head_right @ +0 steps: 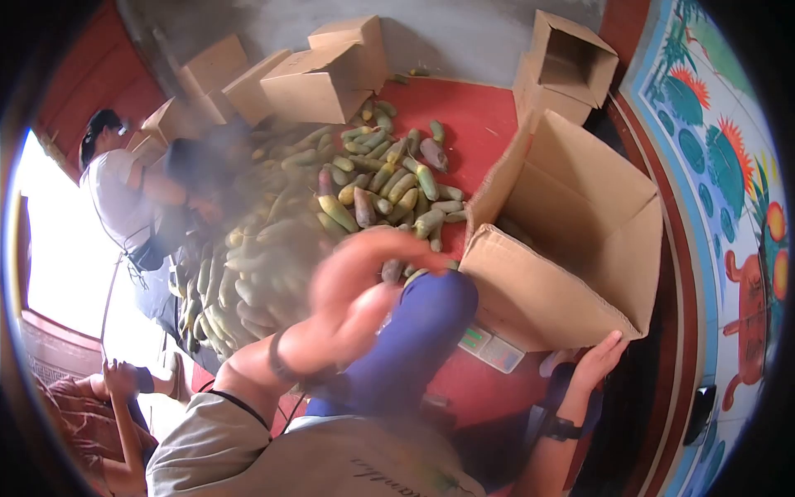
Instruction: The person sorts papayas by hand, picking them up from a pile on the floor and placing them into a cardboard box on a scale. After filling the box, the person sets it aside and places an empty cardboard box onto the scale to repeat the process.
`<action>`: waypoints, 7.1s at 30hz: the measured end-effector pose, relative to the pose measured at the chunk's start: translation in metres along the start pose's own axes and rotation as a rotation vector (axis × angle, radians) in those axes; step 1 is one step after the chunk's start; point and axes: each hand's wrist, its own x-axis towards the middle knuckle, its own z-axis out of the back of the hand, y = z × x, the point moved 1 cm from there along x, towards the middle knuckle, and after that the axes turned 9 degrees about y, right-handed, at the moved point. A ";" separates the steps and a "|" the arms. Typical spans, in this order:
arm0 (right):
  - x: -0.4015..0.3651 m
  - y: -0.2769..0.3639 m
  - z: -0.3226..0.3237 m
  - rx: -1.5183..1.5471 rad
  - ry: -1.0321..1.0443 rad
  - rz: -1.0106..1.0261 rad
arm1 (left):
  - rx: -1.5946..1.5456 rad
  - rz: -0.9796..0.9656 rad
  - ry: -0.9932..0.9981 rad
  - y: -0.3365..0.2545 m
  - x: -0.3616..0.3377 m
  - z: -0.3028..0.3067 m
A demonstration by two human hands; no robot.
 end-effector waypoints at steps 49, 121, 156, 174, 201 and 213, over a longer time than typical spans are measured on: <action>-0.001 -0.010 0.000 -0.050 -0.052 0.041 | 0.041 -0.576 -0.615 -0.120 -0.073 -0.016; 0.004 -0.018 0.013 -0.093 -0.025 -0.031 | 0.773 1.388 0.169 0.262 -0.389 0.050; 0.004 -0.024 0.012 -0.061 -0.050 -0.082 | 0.995 1.136 1.175 0.258 -0.360 0.074; 0.000 -0.011 0.010 -0.126 -0.003 -0.069 | 1.076 1.024 0.596 0.247 -0.355 0.068; -0.006 -0.026 0.015 -0.094 -0.033 -0.107 | 0.584 1.574 1.019 0.274 -0.424 -0.025; -0.008 -0.021 0.004 0.050 -0.036 -0.116 | 0.674 0.574 1.386 0.272 -0.422 -0.023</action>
